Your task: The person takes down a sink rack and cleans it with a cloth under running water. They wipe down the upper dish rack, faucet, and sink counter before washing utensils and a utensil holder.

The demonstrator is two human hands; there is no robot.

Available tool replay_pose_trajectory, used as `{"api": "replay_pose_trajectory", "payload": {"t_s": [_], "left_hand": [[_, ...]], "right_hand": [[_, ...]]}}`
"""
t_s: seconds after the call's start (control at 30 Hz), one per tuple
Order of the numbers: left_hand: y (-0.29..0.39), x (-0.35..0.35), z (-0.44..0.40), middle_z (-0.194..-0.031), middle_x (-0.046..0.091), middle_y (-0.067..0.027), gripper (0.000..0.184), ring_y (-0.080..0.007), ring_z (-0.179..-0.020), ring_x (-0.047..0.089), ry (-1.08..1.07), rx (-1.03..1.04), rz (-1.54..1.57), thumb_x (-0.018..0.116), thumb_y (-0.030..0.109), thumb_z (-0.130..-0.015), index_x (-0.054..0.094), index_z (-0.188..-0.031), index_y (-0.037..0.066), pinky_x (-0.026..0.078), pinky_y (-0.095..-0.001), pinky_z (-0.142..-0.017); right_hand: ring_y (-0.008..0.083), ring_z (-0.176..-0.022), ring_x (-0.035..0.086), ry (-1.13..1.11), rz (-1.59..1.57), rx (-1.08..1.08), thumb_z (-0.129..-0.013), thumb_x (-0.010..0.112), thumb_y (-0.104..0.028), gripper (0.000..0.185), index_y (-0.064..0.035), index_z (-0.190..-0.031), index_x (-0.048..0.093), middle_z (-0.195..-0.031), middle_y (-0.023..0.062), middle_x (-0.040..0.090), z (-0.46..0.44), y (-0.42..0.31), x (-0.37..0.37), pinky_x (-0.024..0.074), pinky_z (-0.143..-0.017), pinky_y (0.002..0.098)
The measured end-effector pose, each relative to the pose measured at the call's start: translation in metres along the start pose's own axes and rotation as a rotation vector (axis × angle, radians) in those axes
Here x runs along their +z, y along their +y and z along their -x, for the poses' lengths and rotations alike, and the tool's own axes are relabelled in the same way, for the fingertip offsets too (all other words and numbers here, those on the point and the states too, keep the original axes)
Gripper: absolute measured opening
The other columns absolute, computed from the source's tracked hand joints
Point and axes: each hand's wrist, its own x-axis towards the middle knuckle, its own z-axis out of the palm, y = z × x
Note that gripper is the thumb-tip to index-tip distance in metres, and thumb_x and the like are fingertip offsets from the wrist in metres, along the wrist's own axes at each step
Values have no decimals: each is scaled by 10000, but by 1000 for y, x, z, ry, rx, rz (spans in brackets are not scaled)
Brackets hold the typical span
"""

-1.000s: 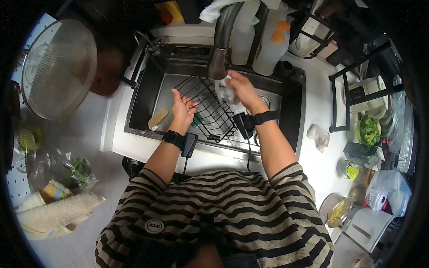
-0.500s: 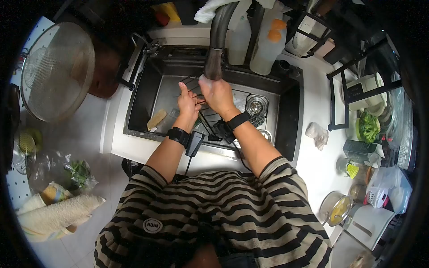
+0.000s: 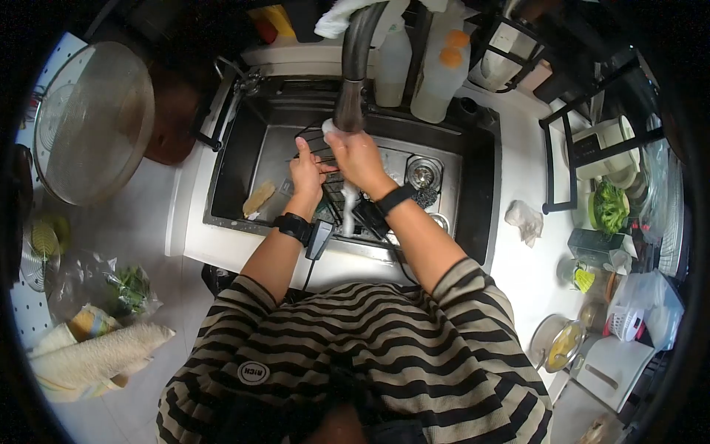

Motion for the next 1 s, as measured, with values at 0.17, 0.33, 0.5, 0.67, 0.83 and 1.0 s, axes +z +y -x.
{"api": "replay_pose_trajectory", "payload": {"t_s": [0.17,0.33,0.5,0.67,0.83,1.0], "left_hand": [[8,-9,-10,-618,435,-54,594,-193,-435,553,126,-91,148,446,589,-841,422,-721,7,293,-237,-324],[10,-24,-12,-586,395,-27,571,-190,-440,564,129,-72,221,423,602,-843,378,-660,63,285,-229,-319],[5,-38,-16,-543,328,15,556,-175,-435,568,80,-92,248,411,607,-843,329,-613,107,258,-210,-299],[-3,-32,-6,-578,353,-2,571,-180,-433,565,-82,-55,148,417,616,-834,377,-743,54,244,-207,-299],[9,-28,-4,-589,361,-7,566,-183,-443,572,3,-54,254,424,614,-833,379,-745,57,237,-203,-305],[18,-48,-22,-582,355,-4,543,-185,-445,569,33,-6,280,432,606,-835,337,-616,118,244,-205,-312]], "right_hand": [[406,-671,570,-99,152,21,-817,586,-164,257,-60,-1024,474,-738,222,583,32,-9,11,437,-566,459],[407,-647,567,-180,83,150,-827,563,-170,202,-81,-992,488,-649,210,568,69,-1,3,440,-570,471],[253,-722,580,-188,-136,207,-848,568,-186,212,-24,-973,515,-776,160,588,64,18,-9,438,-613,349],[221,-696,563,127,-100,203,-869,541,-250,254,0,-902,572,-779,143,586,12,6,0,415,-590,343],[398,-674,557,-10,175,107,-856,507,-238,235,-26,-755,518,-678,189,574,20,-13,15,427,-559,474],[367,-660,580,-228,384,126,-854,487,-244,205,-47,-799,510,-703,172,592,83,24,11,458,-580,466]]}}
